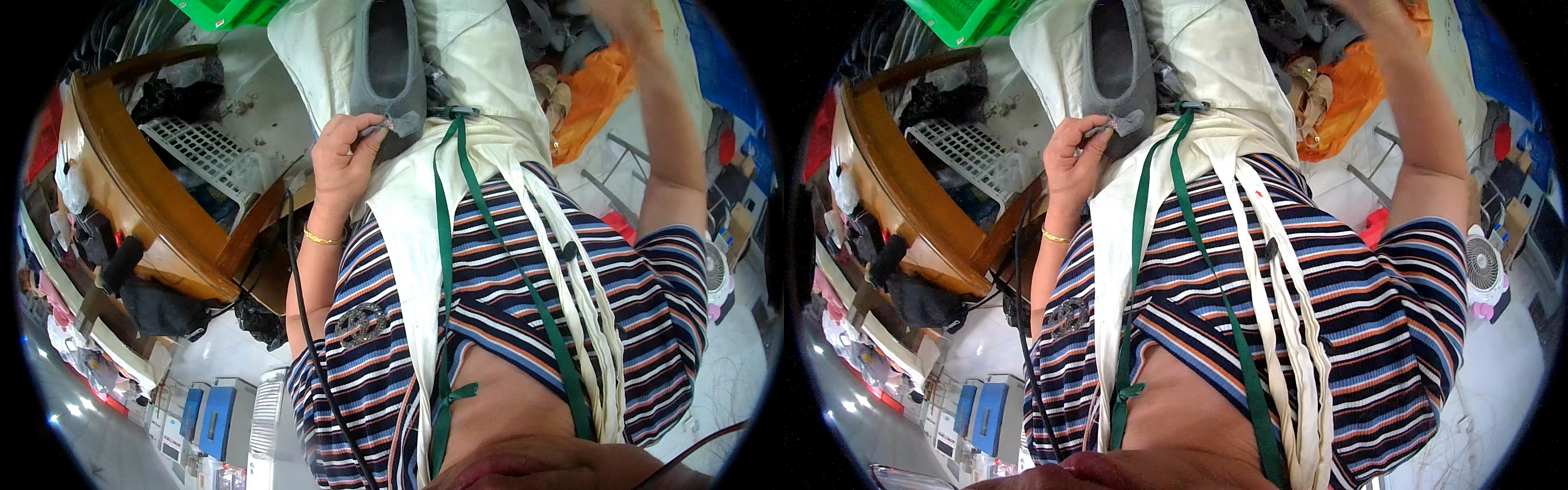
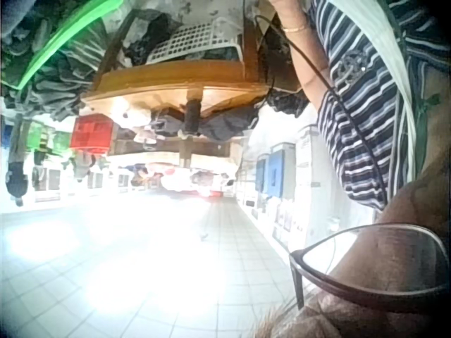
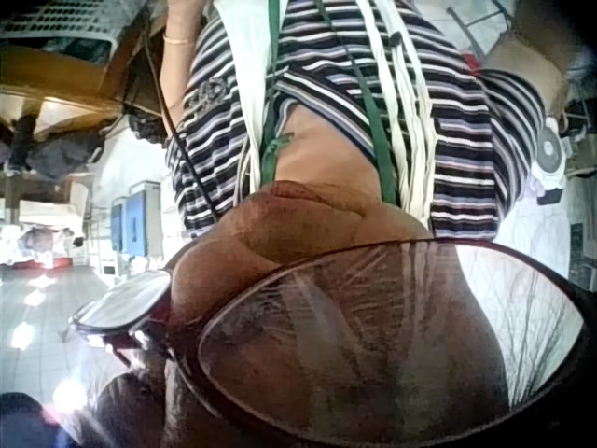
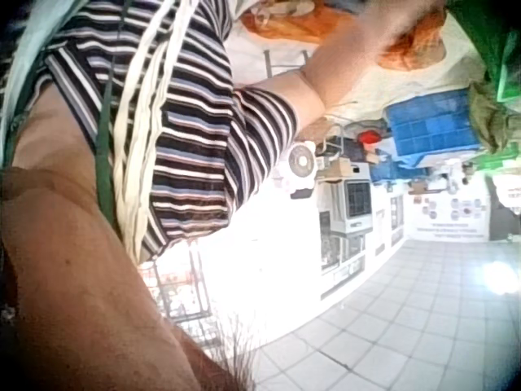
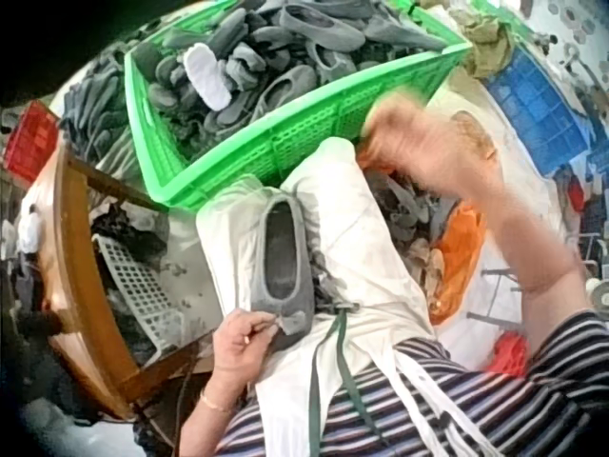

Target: The person sits and sews grey slipper uppers using a needle and thread. They repeatedly pick up slipper parts from a green basket, stitch the edges together, and place the finished items into a white sack on their lap.

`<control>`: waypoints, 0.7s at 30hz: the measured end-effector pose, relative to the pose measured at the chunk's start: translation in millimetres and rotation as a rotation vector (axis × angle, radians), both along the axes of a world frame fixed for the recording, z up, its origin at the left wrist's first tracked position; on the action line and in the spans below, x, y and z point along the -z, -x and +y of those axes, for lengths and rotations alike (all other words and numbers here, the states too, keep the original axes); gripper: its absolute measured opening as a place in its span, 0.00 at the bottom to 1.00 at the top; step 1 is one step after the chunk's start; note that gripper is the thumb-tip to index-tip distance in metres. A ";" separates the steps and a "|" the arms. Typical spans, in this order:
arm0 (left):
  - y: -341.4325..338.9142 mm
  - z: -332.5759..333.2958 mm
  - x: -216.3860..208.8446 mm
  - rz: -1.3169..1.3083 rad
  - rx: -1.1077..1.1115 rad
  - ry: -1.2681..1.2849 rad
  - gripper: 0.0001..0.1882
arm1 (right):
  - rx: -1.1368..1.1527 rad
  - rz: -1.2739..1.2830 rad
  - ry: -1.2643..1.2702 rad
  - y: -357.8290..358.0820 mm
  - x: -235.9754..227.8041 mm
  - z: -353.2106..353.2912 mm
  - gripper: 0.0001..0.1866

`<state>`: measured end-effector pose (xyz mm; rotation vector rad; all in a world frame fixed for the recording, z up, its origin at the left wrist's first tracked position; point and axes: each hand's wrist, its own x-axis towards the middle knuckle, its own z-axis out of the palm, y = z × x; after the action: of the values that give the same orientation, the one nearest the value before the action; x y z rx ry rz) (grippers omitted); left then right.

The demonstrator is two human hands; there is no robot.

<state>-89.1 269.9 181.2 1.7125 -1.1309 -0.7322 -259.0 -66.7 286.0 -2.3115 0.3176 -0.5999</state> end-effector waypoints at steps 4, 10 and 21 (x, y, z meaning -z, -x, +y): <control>2.8 2.7 -2.3 0.014 -0.031 -0.030 0.08 | -0.380 0.124 -0.071 -17.0 61.3 93.9 0.07; 4.3 4.9 0.8 0.054 -0.047 -0.016 0.09 | -0.461 0.145 -0.002 -35.4 96.6 142.1 0.10; 7.5 5.5 0.5 0.052 -0.060 0.017 0.08 | -0.496 0.081 0.050 -46.3 98.0 145.3 0.07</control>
<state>-96.7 275.4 180.7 1.6961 -1.0435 -0.7241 -212.7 78.6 188.0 -2.3421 -0.2356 -0.2663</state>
